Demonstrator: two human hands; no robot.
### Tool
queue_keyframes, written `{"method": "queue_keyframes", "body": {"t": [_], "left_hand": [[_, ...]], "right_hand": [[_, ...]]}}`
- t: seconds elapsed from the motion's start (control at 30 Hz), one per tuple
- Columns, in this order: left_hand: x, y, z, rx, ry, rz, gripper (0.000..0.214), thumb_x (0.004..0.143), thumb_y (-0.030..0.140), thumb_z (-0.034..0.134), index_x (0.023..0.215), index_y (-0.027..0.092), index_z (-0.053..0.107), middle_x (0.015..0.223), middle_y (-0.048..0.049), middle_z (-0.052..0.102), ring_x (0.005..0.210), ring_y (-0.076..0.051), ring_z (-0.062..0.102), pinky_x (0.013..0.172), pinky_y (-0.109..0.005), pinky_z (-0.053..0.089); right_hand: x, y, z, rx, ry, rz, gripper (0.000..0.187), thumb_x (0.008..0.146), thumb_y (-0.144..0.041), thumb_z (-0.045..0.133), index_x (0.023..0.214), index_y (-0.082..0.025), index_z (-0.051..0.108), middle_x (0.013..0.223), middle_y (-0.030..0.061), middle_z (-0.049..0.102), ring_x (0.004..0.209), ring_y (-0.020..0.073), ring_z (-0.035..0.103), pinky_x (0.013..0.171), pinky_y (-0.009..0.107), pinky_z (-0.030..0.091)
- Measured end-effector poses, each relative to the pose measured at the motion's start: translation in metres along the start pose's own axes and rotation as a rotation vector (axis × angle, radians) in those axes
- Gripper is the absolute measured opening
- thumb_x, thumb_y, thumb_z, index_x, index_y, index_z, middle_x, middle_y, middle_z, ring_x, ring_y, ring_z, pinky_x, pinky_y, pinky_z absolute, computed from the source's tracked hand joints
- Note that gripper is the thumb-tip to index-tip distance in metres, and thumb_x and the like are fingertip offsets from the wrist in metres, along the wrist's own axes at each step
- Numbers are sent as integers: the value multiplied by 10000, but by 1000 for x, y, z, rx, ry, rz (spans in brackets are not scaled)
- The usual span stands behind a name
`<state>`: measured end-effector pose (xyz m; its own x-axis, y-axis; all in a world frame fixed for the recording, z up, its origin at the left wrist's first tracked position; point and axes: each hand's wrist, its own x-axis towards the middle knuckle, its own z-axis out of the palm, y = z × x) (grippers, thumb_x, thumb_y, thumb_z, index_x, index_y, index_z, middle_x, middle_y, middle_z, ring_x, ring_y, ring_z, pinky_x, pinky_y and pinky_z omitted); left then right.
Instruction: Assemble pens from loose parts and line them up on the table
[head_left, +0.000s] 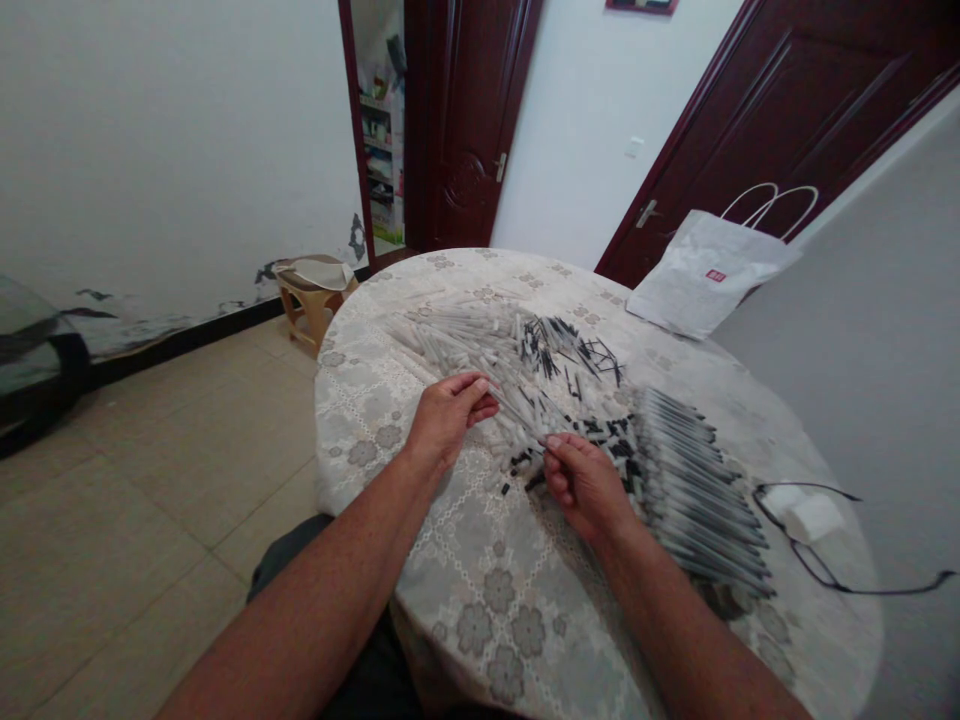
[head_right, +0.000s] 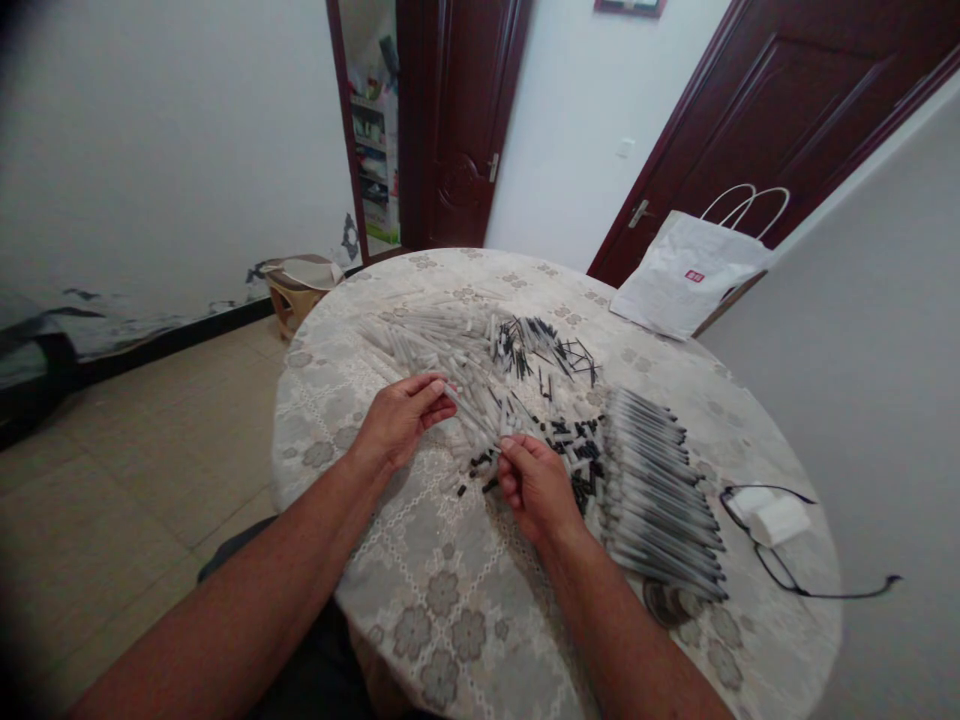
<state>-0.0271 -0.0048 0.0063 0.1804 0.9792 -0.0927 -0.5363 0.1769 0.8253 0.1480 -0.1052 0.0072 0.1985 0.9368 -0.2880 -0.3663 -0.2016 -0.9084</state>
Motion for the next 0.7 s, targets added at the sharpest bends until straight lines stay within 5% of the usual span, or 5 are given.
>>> {"method": "queue_keyframes", "body": {"t": [0.47,0.7], "left_hand": [[-3,-6,7,-40,-2,64,297,759,315,799,970,126,712,956,-100,741,790,-168,710,787,-343,604],[-5,-5,9,-37,-8,62,292,752,309,807,962,129,715,969,-104,745,788,-172,715,794,-351,605]], "right_hand": [[-1,-9,-2,222,-61,217,292,687,-269,810,778,-176,548,583,-93,465,390,10,303,300,100,188],[2,-7,-7,202,-62,205,250,719,-275,784,779,-181,560,584,-83,470,385,23,303,292,116,200]]}}
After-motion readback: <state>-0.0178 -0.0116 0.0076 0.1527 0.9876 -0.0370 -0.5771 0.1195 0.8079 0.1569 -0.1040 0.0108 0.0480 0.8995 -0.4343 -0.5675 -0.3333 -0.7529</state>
